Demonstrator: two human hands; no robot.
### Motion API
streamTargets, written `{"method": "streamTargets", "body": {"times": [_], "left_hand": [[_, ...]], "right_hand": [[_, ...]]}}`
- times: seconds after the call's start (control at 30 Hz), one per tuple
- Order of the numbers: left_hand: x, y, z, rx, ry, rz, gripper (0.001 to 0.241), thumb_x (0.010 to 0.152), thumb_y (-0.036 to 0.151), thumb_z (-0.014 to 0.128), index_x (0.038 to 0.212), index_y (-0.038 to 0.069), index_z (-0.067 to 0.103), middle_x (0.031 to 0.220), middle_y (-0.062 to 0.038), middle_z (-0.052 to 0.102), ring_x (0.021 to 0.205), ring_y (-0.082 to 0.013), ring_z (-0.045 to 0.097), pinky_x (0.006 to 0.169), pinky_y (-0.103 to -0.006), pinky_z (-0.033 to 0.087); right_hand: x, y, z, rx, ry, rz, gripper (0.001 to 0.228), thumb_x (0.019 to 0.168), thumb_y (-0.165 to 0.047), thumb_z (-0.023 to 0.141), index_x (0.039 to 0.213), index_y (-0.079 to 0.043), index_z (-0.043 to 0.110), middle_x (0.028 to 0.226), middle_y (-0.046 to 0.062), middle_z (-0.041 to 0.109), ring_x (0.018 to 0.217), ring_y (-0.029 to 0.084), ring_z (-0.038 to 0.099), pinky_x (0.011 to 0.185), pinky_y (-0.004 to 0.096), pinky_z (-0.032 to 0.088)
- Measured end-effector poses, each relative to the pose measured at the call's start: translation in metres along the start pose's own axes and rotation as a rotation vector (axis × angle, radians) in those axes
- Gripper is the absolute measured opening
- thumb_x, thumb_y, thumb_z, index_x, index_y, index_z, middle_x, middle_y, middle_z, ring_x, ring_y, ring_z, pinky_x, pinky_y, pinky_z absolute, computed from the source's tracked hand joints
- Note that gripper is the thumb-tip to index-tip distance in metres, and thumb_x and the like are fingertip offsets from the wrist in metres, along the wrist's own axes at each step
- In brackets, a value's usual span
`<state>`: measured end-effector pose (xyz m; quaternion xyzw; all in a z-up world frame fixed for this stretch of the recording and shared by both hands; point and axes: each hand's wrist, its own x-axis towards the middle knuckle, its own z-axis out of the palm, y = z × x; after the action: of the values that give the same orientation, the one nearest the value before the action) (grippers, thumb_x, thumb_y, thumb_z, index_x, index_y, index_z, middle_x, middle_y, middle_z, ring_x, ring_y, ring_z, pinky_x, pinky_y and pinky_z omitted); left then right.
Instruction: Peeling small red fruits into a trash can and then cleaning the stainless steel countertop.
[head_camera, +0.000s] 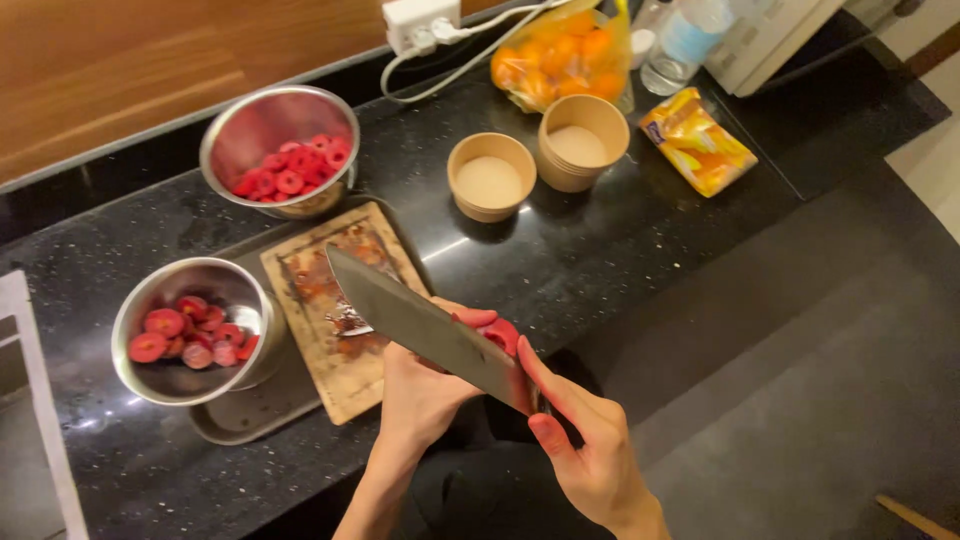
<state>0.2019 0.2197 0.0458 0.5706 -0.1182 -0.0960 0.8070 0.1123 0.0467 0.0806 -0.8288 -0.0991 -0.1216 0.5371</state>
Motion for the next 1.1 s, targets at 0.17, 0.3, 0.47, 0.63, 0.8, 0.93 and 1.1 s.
{"method": "streamTargets", "body": {"times": [0.17, 0.3, 0.47, 0.63, 0.8, 0.93, 1.1], "left_hand": [[-0.014, -0.018, 0.058, -0.061, 0.079, -0.044, 0.054, 0.068, 0.003, 0.091, 0.115, -0.002, 0.065, 0.112, -0.015, 0.076, 0.105, -0.0220, 0.076, 0.095, -0.0382, 0.062], [-0.028, -0.053, 0.097, -0.145, 0.103, 0.022, 0.062, 0.067, -0.003, 0.089, 0.122, -0.004, 0.062, 0.118, -0.017, 0.074, 0.108, -0.0247, 0.073, 0.096, -0.0406, 0.061], [-0.036, -0.045, 0.152, -0.243, 0.108, -0.060, 0.065, 0.067, -0.007, 0.087, 0.126, -0.003, 0.059, 0.115, -0.016, 0.074, 0.103, -0.0265, 0.074, 0.089, -0.0444, 0.065], [-0.054, -0.070, 0.188, -0.183, 0.176, -0.006, 0.066, 0.067, -0.009, 0.087, 0.127, -0.003, 0.062, 0.119, -0.016, 0.074, 0.108, -0.0258, 0.074, 0.094, -0.0439, 0.064], [-0.081, -0.088, 0.213, -0.171, 0.236, 0.050, 0.064, 0.070, -0.009, 0.089, 0.128, -0.006, 0.063, 0.123, -0.019, 0.073, 0.113, -0.0290, 0.072, 0.099, -0.0457, 0.062], [-0.095, -0.084, 0.218, -0.206, 0.212, 0.030, 0.060, 0.071, -0.007, 0.088, 0.126, -0.006, 0.066, 0.126, -0.020, 0.072, 0.107, -0.0311, 0.073, 0.091, -0.0460, 0.064], [-0.108, -0.068, 0.217, -0.116, 0.117, 0.090, 0.046, 0.078, -0.008, 0.084, 0.122, -0.008, 0.069, 0.133, -0.020, 0.069, 0.122, -0.0295, 0.069, 0.101, -0.0433, 0.062]], "right_hand": [[-0.024, 0.019, -0.045, -0.008, 0.033, 0.027, 0.058, 0.101, -0.031, 0.061, 0.145, 0.006, 0.055, 0.088, 0.009, 0.065, 0.074, 0.017, 0.060, 0.072, 0.026, 0.052], [-0.036, 0.022, -0.088, 0.020, 0.042, 0.004, 0.057, 0.102, -0.033, 0.065, 0.144, 0.004, 0.058, 0.090, 0.006, 0.065, 0.077, 0.014, 0.060, 0.074, 0.026, 0.051], [-0.068, 0.049, -0.135, 0.341, -0.046, 0.259, 0.065, 0.096, -0.035, 0.069, 0.146, 0.004, 0.056, 0.094, 0.006, 0.066, 0.077, 0.013, 0.054, 0.069, 0.027, 0.047], [-0.069, 0.045, -0.176, 0.301, -0.117, 0.064, 0.063, 0.101, -0.039, 0.063, 0.146, 0.003, 0.051, 0.134, 0.010, 0.068, 0.120, 0.015, 0.062, 0.103, 0.027, 0.045], [-0.095, 0.077, -0.199, 0.335, -0.187, 0.125, 0.065, 0.099, -0.039, 0.070, 0.147, 0.003, 0.057, 0.124, 0.009, 0.075, 0.103, 0.012, 0.065, 0.091, 0.025, 0.050], [-0.115, 0.103, -0.212, 0.645, -0.347, 0.288, 0.078, 0.097, -0.036, 0.075, 0.161, 0.002, 0.051, 0.089, 0.000, 0.060, 0.077, 0.009, 0.049, 0.067, 0.024, 0.042], [-0.112, 0.091, -0.213, 0.577, -0.380, 0.248, 0.075, 0.094, -0.040, 0.073, 0.153, 0.001, 0.053, 0.092, -0.002, 0.063, 0.073, 0.006, 0.047, 0.063, 0.022, 0.039]]}}
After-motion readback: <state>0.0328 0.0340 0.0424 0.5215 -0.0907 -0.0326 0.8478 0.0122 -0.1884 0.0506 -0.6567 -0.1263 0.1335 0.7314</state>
